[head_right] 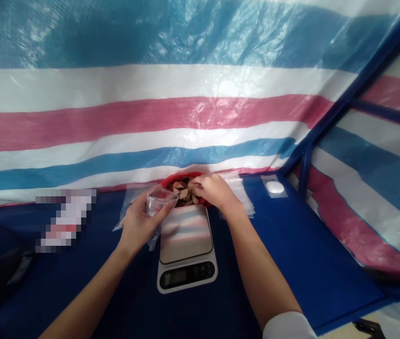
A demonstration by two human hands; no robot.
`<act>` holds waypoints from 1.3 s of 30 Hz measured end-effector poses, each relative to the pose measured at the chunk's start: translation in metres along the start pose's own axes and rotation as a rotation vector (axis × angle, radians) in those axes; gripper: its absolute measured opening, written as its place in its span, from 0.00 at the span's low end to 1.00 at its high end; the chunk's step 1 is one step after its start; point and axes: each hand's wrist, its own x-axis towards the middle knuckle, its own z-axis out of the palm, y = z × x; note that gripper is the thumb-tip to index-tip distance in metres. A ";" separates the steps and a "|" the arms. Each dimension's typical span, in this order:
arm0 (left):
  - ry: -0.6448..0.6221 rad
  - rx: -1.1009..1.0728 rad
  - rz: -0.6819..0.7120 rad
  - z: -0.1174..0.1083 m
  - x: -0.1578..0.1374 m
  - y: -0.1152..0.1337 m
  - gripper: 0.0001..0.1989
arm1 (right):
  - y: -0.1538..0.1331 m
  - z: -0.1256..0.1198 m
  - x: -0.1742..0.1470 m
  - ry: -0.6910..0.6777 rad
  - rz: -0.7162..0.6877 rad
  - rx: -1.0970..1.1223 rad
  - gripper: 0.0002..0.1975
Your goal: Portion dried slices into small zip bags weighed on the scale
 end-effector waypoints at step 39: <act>-0.009 -0.059 -0.045 -0.003 0.003 -0.009 0.23 | -0.013 0.036 0.004 0.078 -0.152 -0.096 0.19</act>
